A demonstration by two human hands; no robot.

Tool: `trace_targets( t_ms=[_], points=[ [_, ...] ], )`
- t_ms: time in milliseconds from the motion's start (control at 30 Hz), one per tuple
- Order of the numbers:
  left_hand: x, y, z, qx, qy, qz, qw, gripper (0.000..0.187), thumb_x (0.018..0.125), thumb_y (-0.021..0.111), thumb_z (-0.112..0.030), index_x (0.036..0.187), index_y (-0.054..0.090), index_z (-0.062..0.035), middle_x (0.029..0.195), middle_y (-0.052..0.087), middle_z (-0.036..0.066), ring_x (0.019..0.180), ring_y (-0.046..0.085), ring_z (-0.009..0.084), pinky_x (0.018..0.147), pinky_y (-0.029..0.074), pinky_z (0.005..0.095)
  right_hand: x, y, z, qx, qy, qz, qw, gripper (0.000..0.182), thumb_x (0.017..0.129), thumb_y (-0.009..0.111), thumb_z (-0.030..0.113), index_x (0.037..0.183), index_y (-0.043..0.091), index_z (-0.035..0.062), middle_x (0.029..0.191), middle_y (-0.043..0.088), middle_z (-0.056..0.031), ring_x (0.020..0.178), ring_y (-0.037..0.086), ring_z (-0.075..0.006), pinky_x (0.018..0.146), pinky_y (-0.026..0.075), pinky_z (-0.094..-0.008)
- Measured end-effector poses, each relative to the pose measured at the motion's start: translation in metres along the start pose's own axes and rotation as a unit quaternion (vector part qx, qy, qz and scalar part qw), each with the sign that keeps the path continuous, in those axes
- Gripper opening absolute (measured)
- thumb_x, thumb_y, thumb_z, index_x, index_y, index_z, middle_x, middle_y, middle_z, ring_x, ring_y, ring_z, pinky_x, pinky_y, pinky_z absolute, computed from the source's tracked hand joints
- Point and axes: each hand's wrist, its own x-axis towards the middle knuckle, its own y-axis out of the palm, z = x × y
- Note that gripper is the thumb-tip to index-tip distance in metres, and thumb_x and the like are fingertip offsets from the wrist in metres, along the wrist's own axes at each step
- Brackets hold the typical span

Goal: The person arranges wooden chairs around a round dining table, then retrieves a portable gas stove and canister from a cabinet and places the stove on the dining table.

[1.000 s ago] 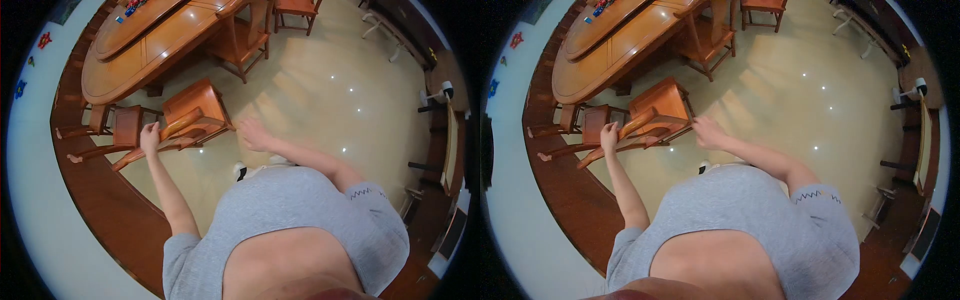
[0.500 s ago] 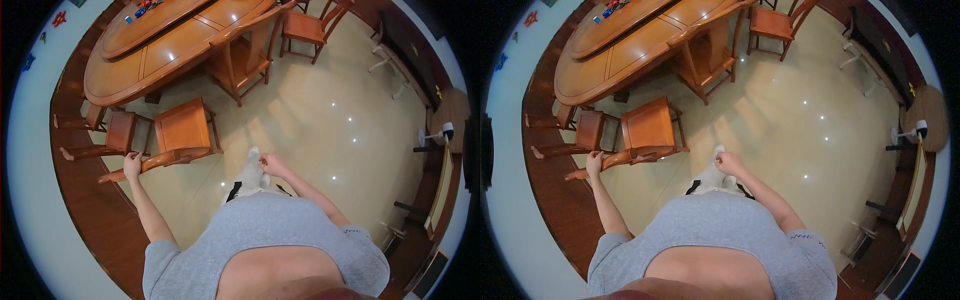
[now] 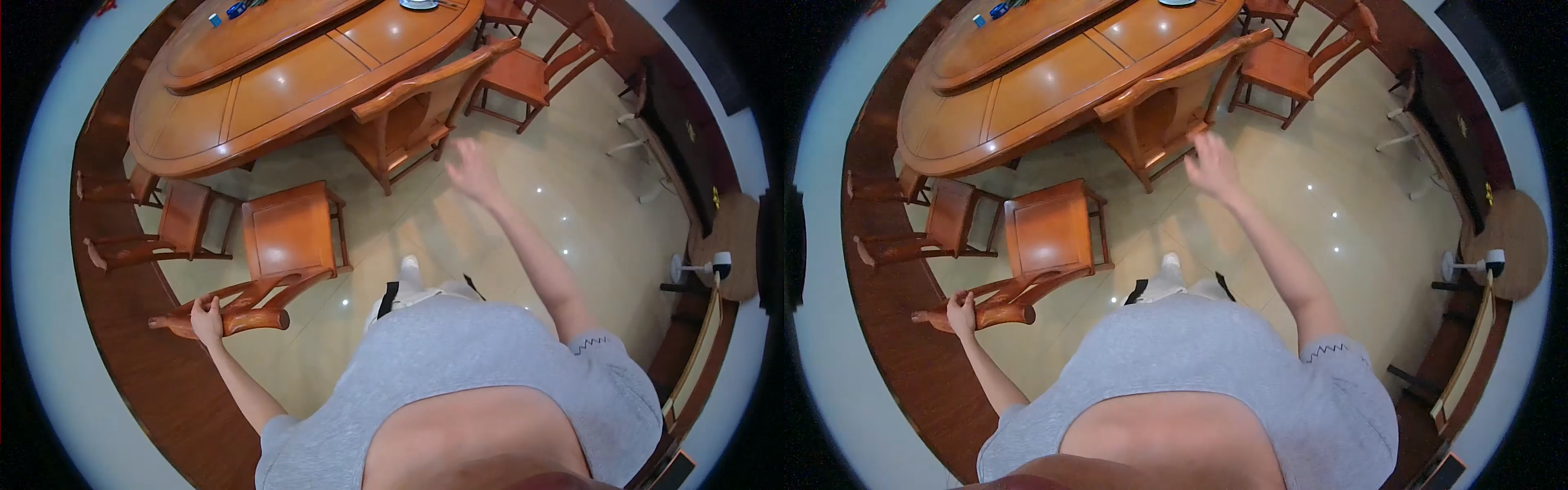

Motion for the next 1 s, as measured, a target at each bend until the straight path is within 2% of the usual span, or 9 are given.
trace_targets(
  t_ms=[100, 167, 200, 333, 500, 600, 667, 900, 1000],
  points=[
    [0.019, 0.016, 0.025, -0.219, -0.024, 0.036, 0.975, 0.03, 0.086, 0.068, -0.026, 0.098, 0.067, 0.0024, 0.084, 0.069, 0.012, 0.07, 0.066, 0.0183, 0.066, 0.051, 0.0325, 0.069, -0.015, -0.012, -0.018, -0.038, -0.075, 0.996, 0.047, 0.078, 0.066, 0.019, 0.119, 0.051, 0.0024, 0.117, 0.052, -0.0173, 0.109, 0.051, -0.0346, 0.093, 0.044, -0.0437],
    [0.042, 0.03, 0.012, -0.403, -0.167, 0.049, 0.898, 0.037, 0.088, 0.065, -0.026, 0.114, 0.059, -0.0007, 0.083, 0.067, 0.013, 0.07, 0.067, 0.0217, 0.06, 0.052, 0.031, 0.107, -0.019, -0.024, -0.022, -0.039, -0.087, 0.995, 0.05, 0.077, 0.068, 0.018, 0.122, 0.05, 0.0036, 0.122, 0.051, -0.0167, 0.114, 0.049, -0.0354, 0.097, 0.042, -0.0436],
    [0.029, 0.004, -0.054, -0.401, -0.263, 0.103, 0.872, 0.04, 0.089, 0.063, -0.028, 0.117, 0.056, -0.0007, 0.087, 0.067, 0.013, 0.07, 0.067, 0.022, 0.059, 0.052, 0.0292, 0.121, -0.019, -0.034, -0.038, -0.045, -0.096, 0.994, 0.054, 0.075, 0.069, 0.017, 0.124, 0.049, 0.0047, 0.127, 0.051, -0.016, 0.12, 0.047, -0.0362, 0.101, 0.04, -0.0435],
    [0.019, 0.027, -0.18, -0.41, -0.144, 0.234, 0.87, 0.038, 0.091, 0.062, -0.032, 0.115, 0.056, -0.0022, 0.094, 0.068, 0.013, 0.078, 0.068, 0.0196, 0.059, 0.052, 0.0271, 0.16, -0.009, -0.072, -0.11, -0.062, -0.073, 0.989, 0.061, 0.073, 0.068, 0.015, 0.129, 0.045, 0.004, 0.135, 0.045, -0.0175, 0.128, 0.041, -0.0345, 0.106, 0.034, -0.0495],
    [0.017, 0.073, -0.337, -0.494, -0.061, 0.355, 0.791, 0.048, 0.091, 0.062, -0.038, 0.12, 0.055, -0.0011, 0.103, 0.067, 0.016, 0.083, 0.068, 0.0224, 0.07, 0.054, 0.0323, 0.172, -0.004, -0.11, -0.22, -0.073, 0.057, 0.971, 0.076, 0.07, 0.071, 0.017, 0.138, 0.039, 0.0077, 0.143, 0.039, -0.015, 0.138, 0.03, -0.0331, 0.111, 0.025, -0.0575],
    [0.022, 0.113, -0.428, -0.561, -0.121, 0.347, 0.742, 0.052, 0.09, 0.063, -0.04, 0.121, 0.053, 0.0008, 0.103, 0.065, 0.015, 0.082, 0.067, 0.0234, 0.07, 0.054, 0.0351, 0.179, -0.01, -0.11, -0.251, -0.097, 0.059, 0.961, 0.077, 0.069, 0.073, 0.02, 0.137, 0.04, 0.0083, 0.14, 0.042, -0.0133, 0.137, 0.031, -0.032, 0.112, 0.024, -0.0557],
    [0.023, 0.14, -0.478, -0.606, -0.259, 0.238, 0.713, 0.049, 0.087, 0.067, -0.04, 0.117, 0.055, -0.0024, 0.098, 0.065, 0.012, 0.078, 0.064, 0.0236, 0.07, 0.053, 0.0377, 0.184, -0.016, -0.107, -0.259, -0.104, 0.087, 0.956, 0.075, 0.068, 0.074, 0.022, 0.134, 0.042, 0.0079, 0.132, 0.045, -0.0128, 0.131, 0.036, -0.0309, 0.112, 0.023, -0.055],
    [0.021, 0.188, -0.522, -0.624, -0.146, 0.028, 0.767, 0.03, 0.082, 0.073, -0.03, 0.098, 0.058, -0.0094, 0.082, 0.065, 0.004, 0.06, 0.062, 0.0162, 0.047, 0.048, 0.0291, 0.198, -0.009, -0.133, -0.16, -0.186, 0.029, 0.969, 0.058, 0.064, 0.071, 0.019, 0.117, 0.05, 0.0064, 0.109, 0.051, -0.0119, 0.114, 0.047, -0.0296, 0.111, 0.026, -0.0524],
    [0.018, 0.184, -0.516, -0.617, -0.129, 0.064, 0.774, 0.03, 0.083, 0.071, -0.03, 0.101, 0.059, -0.0105, 0.084, 0.065, 0.003, 0.059, 0.063, 0.0162, 0.047, 0.047, 0.0287, 0.209, -0.012, -0.136, -0.12, -0.191, 0.122, 0.966, 0.063, 0.062, 0.068, 0.016, 0.122, 0.05, 0.0051, 0.111, 0.054, -0.0127, 0.115, 0.049, -0.0296, 0.11, 0.028, -0.0491]
  ],
)
